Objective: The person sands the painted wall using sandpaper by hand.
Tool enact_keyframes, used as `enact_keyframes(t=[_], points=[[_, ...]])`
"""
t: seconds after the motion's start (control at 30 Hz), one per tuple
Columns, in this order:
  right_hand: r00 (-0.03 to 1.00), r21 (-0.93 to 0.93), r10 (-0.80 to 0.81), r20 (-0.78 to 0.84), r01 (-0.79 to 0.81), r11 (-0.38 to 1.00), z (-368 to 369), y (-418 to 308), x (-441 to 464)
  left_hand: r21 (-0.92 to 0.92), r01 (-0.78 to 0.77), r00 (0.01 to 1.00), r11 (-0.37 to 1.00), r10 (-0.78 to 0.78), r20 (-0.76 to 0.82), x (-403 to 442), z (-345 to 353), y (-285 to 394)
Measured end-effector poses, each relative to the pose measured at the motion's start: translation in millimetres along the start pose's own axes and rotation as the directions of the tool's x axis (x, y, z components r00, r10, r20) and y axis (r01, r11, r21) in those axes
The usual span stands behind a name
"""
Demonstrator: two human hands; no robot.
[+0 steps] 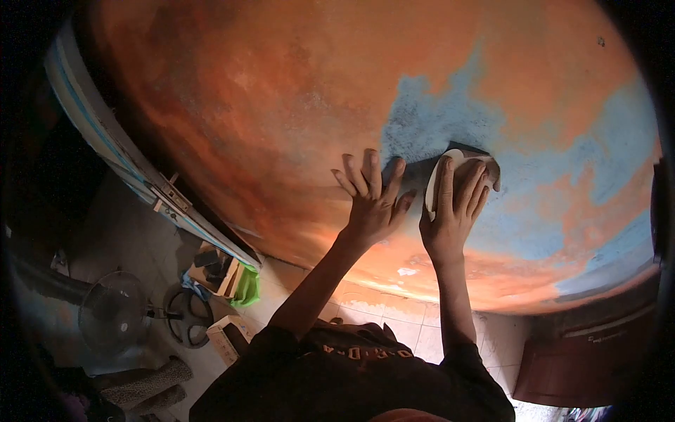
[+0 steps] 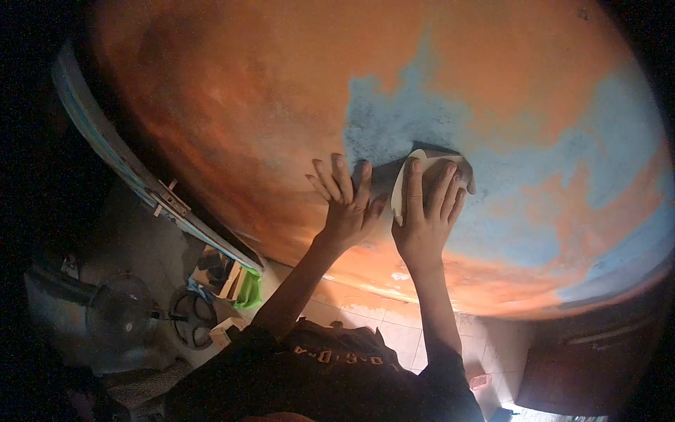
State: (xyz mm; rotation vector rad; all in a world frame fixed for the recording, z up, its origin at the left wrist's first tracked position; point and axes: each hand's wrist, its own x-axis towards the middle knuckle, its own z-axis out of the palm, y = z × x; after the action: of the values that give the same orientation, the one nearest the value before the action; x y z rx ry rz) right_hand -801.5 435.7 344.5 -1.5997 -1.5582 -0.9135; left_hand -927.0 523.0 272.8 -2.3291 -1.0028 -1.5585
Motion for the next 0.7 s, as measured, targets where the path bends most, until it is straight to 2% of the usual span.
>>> enact_keyframes(t=[0.27, 0.33, 0.4, 0.5, 0.63, 0.7], points=[[1.0, -0.039, 0.023, -0.013, -0.024, 0.999, -3.4, 1.0, 4.3, -0.016, -0.013, 1.0, 1.0, 0.013, -0.027, 0.8, 0.1, -1.5], [0.997, -0.061, 0.021, 0.079, -0.016, 0.998, -2.5, -2.1, -4.5, -0.029, -0.005, 1.0, 1.0, 0.005, -0.002, 1.9, -3.7, -0.4], [0.999, -0.045, 0.013, 0.034, -0.011, 0.999, -14.0, 3.0, 6.6, -0.042, 0.0, 1.0, 0.999, 0.001, 0.025, 2.2, -4.1, -1.3], [0.992, -0.072, 0.042, -0.121, -0.051, 0.996, -30.1, 13.6, 29.6, 0.093, -0.056, 0.997, 0.994, 0.05, 0.059, 2.7, -4.3, -1.7], [0.994, -0.003, 0.098, -0.041, -0.098, 0.995, -5.6, 1.8, -5.7, 0.01, -0.057, 0.994, 0.998, 0.056, 0.089, 8.9, -13.4, 5.3], [0.995, -0.074, 0.095, -0.009, -0.095, 0.993, 0.2, -0.3, -19.2, -0.135, 0.005, 0.996, 0.991, 0.007, 0.088, 15.4, -16.8, 14.3]])
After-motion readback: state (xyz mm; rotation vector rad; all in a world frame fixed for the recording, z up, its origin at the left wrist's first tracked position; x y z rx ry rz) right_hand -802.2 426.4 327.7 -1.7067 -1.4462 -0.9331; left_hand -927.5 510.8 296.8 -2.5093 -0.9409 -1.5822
